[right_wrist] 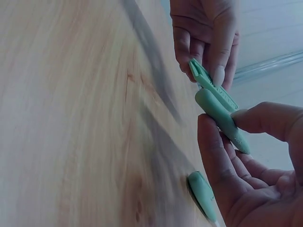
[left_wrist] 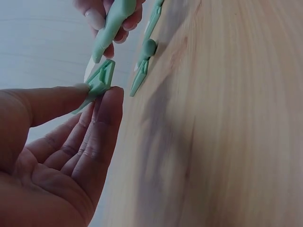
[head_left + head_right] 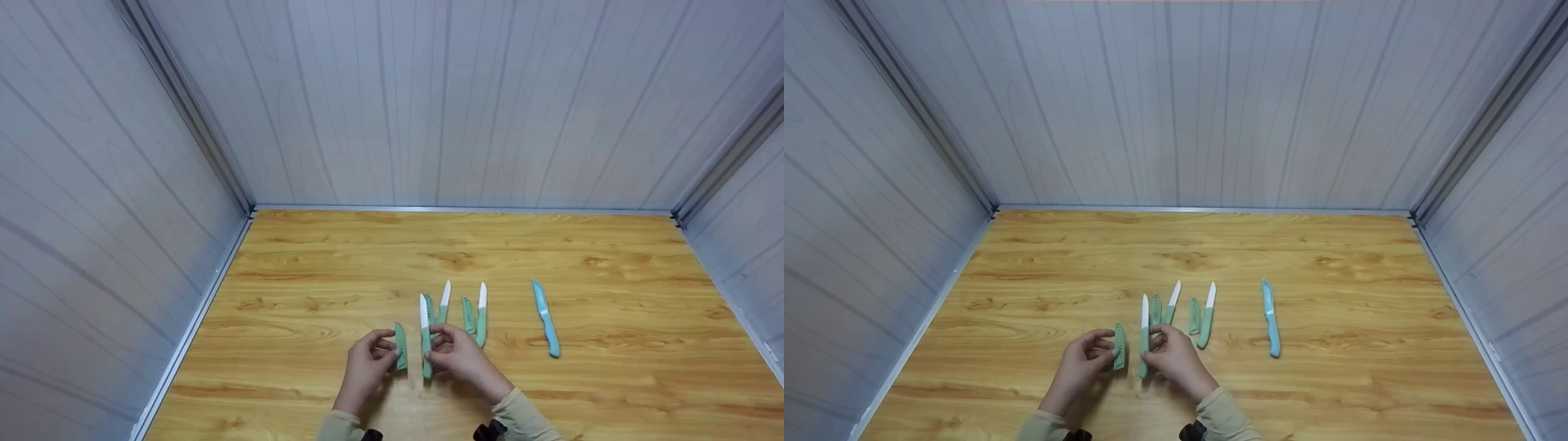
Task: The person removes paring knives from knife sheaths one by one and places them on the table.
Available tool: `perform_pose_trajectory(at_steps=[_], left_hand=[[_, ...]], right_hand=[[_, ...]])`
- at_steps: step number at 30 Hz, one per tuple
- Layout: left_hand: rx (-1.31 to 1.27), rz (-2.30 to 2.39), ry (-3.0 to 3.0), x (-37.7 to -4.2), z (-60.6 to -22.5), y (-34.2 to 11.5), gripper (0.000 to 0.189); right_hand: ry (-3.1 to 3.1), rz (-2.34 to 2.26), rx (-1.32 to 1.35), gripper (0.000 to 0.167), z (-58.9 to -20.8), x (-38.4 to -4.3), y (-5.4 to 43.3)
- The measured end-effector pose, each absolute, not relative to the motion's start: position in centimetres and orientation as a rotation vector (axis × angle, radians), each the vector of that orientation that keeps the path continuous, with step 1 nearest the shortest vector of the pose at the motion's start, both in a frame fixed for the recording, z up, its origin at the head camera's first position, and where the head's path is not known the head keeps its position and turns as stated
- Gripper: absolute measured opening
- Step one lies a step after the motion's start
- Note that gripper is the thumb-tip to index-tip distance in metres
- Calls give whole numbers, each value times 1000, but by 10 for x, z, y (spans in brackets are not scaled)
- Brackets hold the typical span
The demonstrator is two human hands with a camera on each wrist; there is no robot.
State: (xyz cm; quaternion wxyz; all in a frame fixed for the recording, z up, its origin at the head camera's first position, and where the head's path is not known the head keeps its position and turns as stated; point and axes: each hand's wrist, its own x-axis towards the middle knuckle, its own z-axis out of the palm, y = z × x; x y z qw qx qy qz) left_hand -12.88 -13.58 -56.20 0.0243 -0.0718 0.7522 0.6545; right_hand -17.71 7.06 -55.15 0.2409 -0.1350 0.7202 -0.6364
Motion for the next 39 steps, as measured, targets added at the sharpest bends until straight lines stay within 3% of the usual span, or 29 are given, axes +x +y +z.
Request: perform_pose_trajectory(at_steps=[20, 28, 39], left_hand=[[-255, 2058, 2292, -142, -557, -145, 31], [-237, 2036, 2309, -152, -560, -149, 31], [-289, 2004, 2326, -169, -568, -154, 27]], right_hand=[[2033, -1745, -361, 51, -555, -188, 57], [2043, -1736, -371, 49, -536, -187, 49], [2117, -1687, -314, 50, -558, -202, 37]])
